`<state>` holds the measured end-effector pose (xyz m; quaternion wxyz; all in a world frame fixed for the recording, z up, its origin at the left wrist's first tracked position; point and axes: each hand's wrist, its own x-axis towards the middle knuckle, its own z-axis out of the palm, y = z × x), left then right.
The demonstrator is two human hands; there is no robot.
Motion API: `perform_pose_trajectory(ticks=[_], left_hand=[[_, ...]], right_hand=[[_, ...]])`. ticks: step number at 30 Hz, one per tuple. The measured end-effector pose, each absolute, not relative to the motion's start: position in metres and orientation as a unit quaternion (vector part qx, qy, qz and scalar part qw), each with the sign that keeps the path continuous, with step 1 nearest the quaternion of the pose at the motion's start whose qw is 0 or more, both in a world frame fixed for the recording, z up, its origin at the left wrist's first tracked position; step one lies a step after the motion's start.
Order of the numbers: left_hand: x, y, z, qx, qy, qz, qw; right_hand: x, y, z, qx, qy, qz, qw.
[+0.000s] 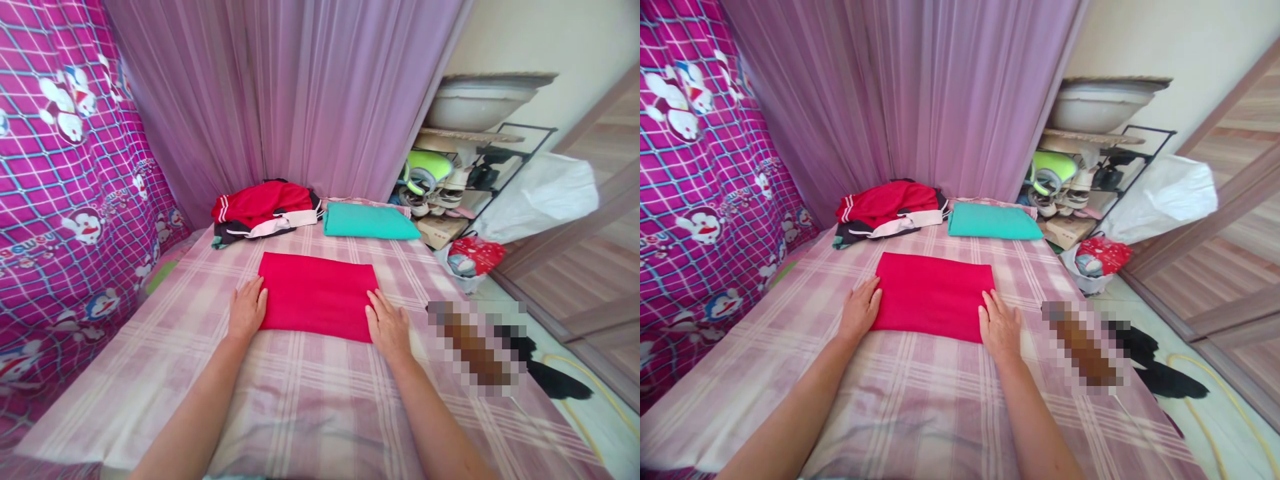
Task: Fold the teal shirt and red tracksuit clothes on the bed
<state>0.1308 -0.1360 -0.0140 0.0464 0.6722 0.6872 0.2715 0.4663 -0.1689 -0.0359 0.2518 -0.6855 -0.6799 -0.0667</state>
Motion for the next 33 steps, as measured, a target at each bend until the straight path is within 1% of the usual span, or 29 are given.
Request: perform_pose_trajectory(ticks=[6,15,20,23,26,33], left_hand=[[0.125,-0.135,-0.015,0.643,0.697,0.309,0.075],[0.121,-0.133,-0.017,0.641,0.699,0.305,0.084],[0.119,-0.132,-0.019,0.64,0.698,0.312,0.08],[0.119,-0.132,-0.02,0.644,0.691,0.322,0.059],[0.12,-0.133,-0.02,0.639,0.699,0.319,0.038],[0.126,-0.141,-0.008,0.622,0.742,0.249,0.023]], right_hand=[[0.468,-0.168,-0.037,-0.686,-0.671,-0.043,0.277],[0.476,-0.165,-0.04,-0.676,-0.649,-0.007,0.348],[0.478,-0.164,-0.041,-0.673,-0.649,-0.014,0.354],[0.478,-0.165,-0.041,-0.702,-0.628,-0.033,0.334],[0.475,-0.167,-0.038,-0.742,-0.605,-0.039,0.285],[0.474,-0.171,-0.03,-0.8,-0.576,-0.036,0.164]])
